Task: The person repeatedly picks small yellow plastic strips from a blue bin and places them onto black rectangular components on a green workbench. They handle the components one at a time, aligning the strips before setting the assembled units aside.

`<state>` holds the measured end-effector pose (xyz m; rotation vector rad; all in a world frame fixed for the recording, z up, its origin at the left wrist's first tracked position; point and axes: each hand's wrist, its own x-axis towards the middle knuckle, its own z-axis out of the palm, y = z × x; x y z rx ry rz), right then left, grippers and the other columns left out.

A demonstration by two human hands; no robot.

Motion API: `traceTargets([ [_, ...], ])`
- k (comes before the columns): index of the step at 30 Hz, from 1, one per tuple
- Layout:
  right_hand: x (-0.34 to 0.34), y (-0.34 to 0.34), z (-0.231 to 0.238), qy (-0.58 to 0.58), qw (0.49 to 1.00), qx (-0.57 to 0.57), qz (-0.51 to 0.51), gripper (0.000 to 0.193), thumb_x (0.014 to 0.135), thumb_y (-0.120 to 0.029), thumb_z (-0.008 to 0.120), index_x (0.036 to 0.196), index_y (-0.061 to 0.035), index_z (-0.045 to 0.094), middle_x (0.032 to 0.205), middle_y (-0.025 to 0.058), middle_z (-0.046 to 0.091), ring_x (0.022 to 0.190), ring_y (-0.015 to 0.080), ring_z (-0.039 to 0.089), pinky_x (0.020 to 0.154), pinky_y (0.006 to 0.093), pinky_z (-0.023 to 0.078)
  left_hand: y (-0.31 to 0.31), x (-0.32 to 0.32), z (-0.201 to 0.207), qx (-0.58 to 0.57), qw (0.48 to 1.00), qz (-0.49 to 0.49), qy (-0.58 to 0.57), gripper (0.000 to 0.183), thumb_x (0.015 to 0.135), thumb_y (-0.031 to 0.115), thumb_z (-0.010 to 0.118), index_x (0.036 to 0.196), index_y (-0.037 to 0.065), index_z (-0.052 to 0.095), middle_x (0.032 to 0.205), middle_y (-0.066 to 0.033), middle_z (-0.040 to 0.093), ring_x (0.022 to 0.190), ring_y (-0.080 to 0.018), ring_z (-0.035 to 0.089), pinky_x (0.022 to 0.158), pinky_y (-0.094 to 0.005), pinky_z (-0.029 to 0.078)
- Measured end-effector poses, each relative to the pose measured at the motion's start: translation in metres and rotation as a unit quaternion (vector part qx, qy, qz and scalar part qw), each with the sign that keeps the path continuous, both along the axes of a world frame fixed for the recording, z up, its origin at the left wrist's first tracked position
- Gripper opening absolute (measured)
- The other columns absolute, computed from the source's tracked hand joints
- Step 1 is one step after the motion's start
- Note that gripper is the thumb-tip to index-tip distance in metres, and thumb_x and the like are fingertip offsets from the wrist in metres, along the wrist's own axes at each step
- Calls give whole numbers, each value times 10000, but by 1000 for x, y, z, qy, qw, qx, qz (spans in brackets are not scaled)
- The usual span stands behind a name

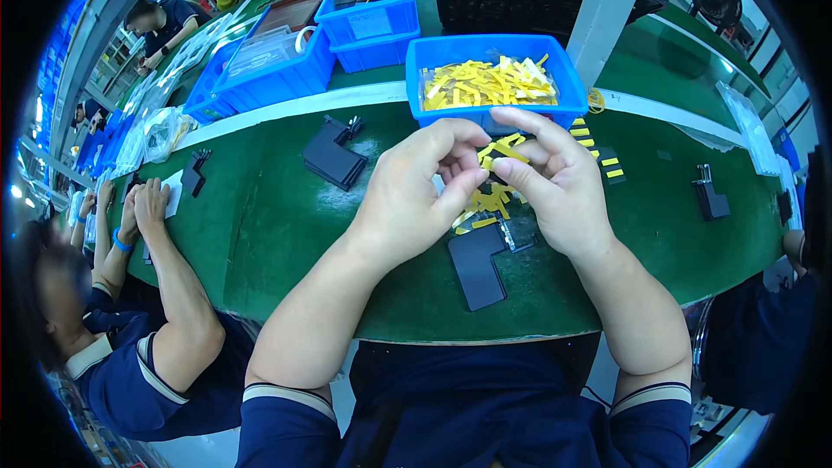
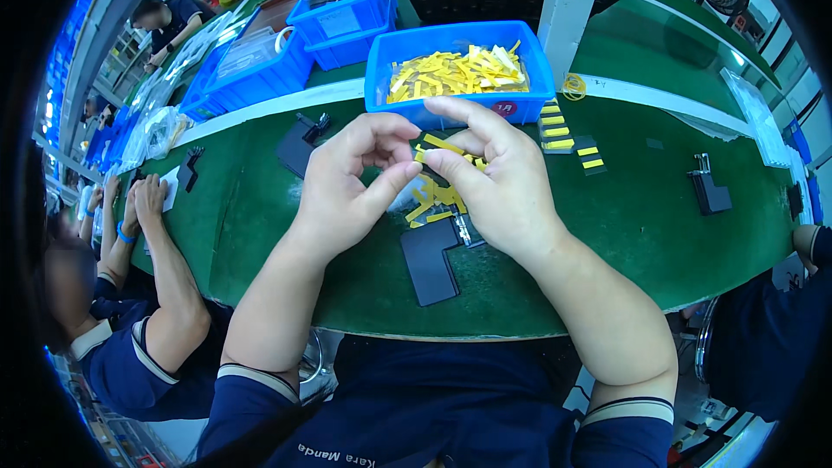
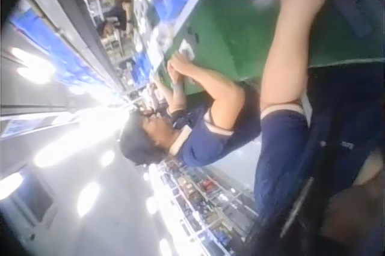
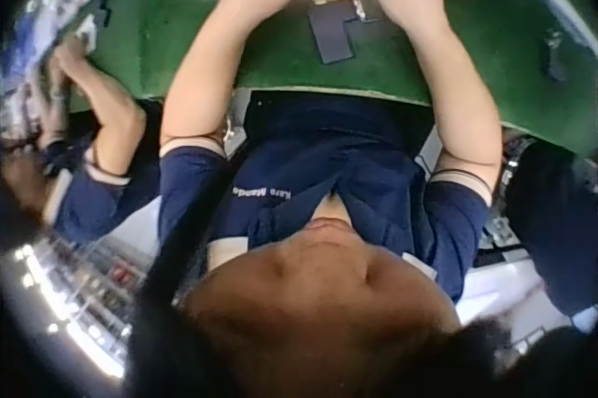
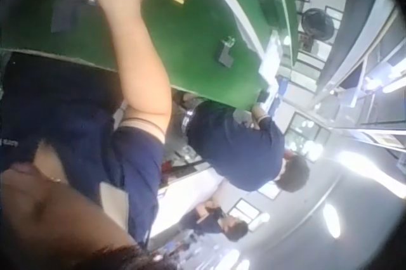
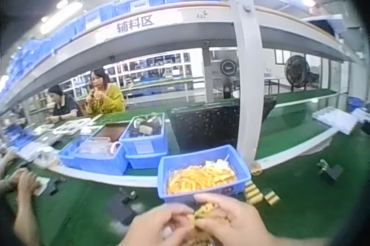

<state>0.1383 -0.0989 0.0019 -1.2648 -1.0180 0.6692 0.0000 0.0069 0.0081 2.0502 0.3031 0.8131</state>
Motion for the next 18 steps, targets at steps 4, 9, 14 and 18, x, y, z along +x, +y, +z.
traceTargets([
  [4,3,-1,1,-114,993,12,-36,212,800,-50,669,1004,2,642,858,88,681,808,119,633,741,248,492,5,0,-2,-148,988,-43,7,230,843,59,625,1047,12,528,822,-13,573,723,-67,544,659,-205,451],
  [9,15,0,7,5,994,74,-79,124,801,-46,683,906,17,667,818,59,673,733,95,616,688,229,498,22,-4,2,-315,945,-82,14,169,838,48,629,979,16,543,787,14,561,682,-61,525,610,-200,428],
  [14,20,-4,20,-25,998,-1,-57,120,806,-45,683,912,11,670,796,36,662,710,66,596,668,214,490,38,-9,-9,34,962,38,268,152,761,79,689,821,0,573,637,-35,563,578,-115,539,548,-274,435],
  [18,16,-6,17,-41,998,2,-54,133,802,-50,689,923,3,672,807,41,663,725,71,599,674,215,489,33,-8,-11,217,931,98,276,225,716,130,716,831,6,567,704,-124,584,611,-244,577,576,-357,458],
])
